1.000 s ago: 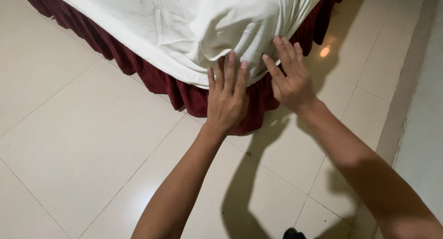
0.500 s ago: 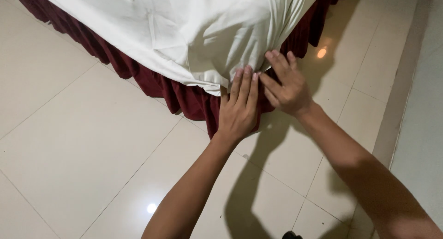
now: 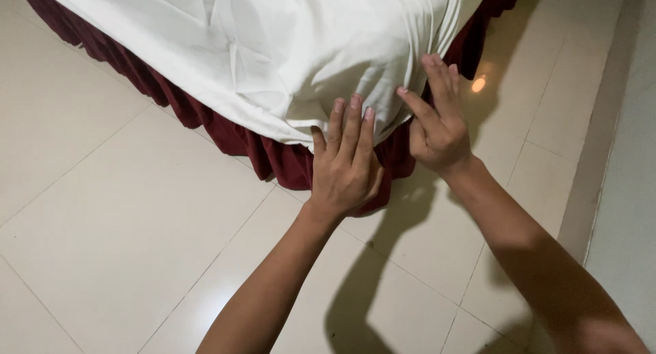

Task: The person spreads a white fitted sheet over a mattress, smoothing the fabric and tucking the edges under the mattress. They work around the perimeter of the bed, ensuring the sheet is tight and wrinkle-free.

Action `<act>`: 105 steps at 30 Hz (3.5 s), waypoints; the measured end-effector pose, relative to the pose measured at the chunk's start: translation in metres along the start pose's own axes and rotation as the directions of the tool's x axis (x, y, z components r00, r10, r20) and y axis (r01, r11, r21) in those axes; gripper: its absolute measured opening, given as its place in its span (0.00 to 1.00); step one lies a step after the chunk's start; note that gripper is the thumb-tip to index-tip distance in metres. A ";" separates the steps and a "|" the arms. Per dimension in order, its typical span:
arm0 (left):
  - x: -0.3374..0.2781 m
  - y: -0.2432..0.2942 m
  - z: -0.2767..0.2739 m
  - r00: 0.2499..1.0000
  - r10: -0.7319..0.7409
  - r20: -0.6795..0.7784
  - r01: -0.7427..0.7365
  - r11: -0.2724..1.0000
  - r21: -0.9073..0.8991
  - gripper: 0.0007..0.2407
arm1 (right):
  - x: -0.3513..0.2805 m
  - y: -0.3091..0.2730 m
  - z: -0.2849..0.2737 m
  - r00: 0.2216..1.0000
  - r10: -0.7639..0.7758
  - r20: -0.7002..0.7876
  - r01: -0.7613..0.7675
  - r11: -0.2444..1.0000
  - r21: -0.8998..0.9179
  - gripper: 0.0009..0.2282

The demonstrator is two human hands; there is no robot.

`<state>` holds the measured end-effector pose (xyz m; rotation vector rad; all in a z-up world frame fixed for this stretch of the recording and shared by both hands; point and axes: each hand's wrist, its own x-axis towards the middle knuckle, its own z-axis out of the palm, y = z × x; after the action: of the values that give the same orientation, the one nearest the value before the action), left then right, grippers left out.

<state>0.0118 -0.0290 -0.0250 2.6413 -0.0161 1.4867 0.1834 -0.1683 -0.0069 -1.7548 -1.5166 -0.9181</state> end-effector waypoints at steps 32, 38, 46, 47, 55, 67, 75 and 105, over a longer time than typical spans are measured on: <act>0.370 0.055 -0.196 0.528 -0.446 0.723 0.535 0.835 0.125 0.36 | 0.305 0.022 -0.224 0.627 0.383 0.678 -0.350 0.916 -0.194 0.24; 0.447 0.089 -0.235 0.457 -0.473 0.753 0.591 0.795 0.140 0.34 | 0.375 0.024 -0.291 0.550 0.369 0.749 -0.341 0.918 -0.203 0.23; 0.517 0.114 -0.249 0.437 -0.504 0.745 0.575 0.793 0.200 0.34 | 0.428 0.040 -0.339 0.496 0.323 0.806 -0.289 0.937 -0.197 0.23; 0.517 0.114 -0.248 0.465 -0.501 0.730 0.553 0.808 0.202 0.34 | 0.429 0.042 -0.338 0.534 0.297 0.792 -0.249 0.950 -0.188 0.24; 0.538 0.097 -0.222 0.496 -0.542 0.678 0.581 0.788 0.205 0.34 | 0.452 0.066 -0.318 0.627 0.234 0.743 -0.201 0.970 -0.136 0.26; 0.562 0.047 -0.157 0.408 -0.595 0.693 0.656 0.719 0.231 0.35 | 0.467 0.138 -0.263 0.623 0.136 0.770 -0.103 0.990 -0.092 0.26; 0.554 0.027 -0.134 0.326 -0.679 0.658 0.694 0.644 0.322 0.36 | 0.471 0.171 -0.221 0.524 0.079 0.848 -0.169 0.986 0.013 0.29; 0.422 0.095 0.126 0.031 -0.979 0.202 0.771 0.152 0.618 0.31 | 0.312 0.353 -0.052 0.418 -0.624 0.660 0.142 0.763 0.631 0.30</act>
<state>0.3324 -0.1173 0.2792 2.1493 1.7118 0.1288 0.5570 -0.0872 0.2741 -1.4806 -2.6133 0.3326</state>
